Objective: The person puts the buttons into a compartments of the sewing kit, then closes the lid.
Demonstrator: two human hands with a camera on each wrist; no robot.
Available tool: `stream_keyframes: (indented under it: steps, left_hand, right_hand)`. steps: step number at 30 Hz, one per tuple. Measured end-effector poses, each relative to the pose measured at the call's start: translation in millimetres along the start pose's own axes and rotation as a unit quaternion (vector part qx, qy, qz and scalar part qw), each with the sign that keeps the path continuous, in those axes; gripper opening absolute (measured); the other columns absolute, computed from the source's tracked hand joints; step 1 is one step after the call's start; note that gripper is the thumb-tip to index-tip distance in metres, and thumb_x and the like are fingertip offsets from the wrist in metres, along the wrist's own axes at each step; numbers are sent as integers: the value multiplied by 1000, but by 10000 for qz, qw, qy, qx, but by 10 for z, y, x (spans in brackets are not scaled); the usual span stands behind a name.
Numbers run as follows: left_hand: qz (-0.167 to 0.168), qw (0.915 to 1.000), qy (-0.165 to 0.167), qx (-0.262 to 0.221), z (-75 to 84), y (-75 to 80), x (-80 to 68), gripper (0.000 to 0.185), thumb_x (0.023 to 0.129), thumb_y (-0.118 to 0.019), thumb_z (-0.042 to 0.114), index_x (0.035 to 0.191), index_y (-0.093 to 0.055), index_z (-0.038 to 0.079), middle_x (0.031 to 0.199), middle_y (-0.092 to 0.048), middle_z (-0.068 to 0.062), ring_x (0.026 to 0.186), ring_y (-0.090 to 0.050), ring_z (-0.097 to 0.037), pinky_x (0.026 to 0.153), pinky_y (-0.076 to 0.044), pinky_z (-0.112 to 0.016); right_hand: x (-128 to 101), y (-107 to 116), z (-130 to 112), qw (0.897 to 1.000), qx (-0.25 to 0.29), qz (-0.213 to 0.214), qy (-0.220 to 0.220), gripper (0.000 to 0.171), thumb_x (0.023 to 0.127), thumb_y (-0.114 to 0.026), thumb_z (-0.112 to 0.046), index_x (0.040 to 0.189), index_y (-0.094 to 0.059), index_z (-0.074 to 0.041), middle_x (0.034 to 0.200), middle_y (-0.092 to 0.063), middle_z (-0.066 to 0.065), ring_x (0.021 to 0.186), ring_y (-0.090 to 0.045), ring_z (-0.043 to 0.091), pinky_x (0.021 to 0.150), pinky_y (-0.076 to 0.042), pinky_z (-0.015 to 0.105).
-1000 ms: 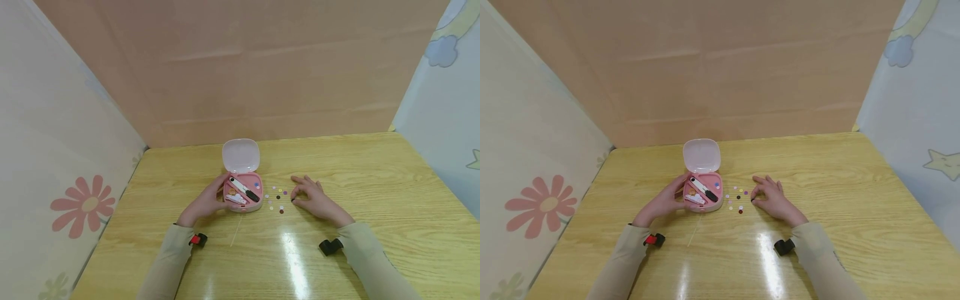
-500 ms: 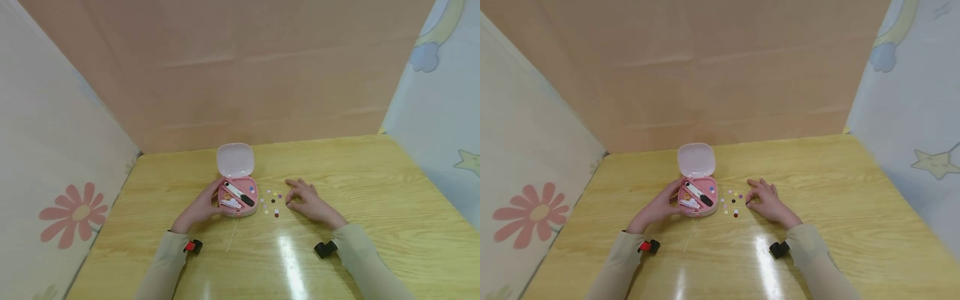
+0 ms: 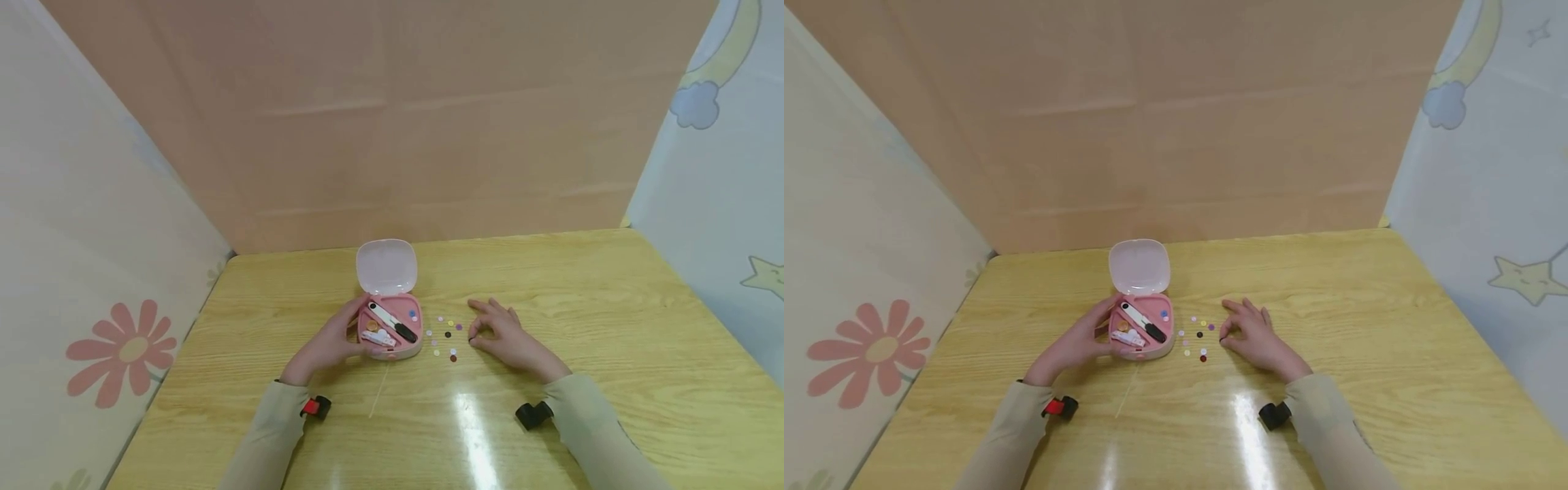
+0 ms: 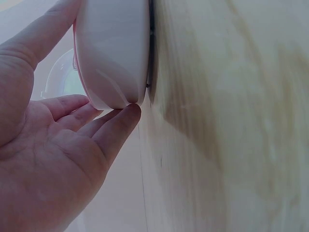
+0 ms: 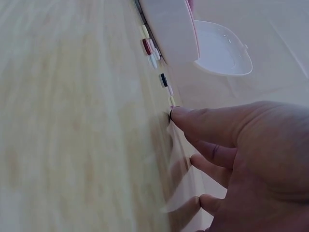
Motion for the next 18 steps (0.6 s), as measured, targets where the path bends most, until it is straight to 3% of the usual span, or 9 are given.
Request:
stream_keyframes:
  steps: [18]
  left_hand:
    - [16,10000,-38,-6,2,-6,-5,100,75,-83,26,153,-21,17,154,-25,-3,138,-29,-25,109,-31,-41]
  right_hand:
    - [10,43,1,9997,-194,-92,106,13,87,-69,-10,81,-60,-18,145,-35,26,135,-12,56,101,1,74]
Point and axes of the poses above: each hand's wrist, its own x-axis towards the middle knuckle, its own y-axis out of the back of the hand, z = x × y, the point moved 2 cm from there along x, towards the middle knuckle
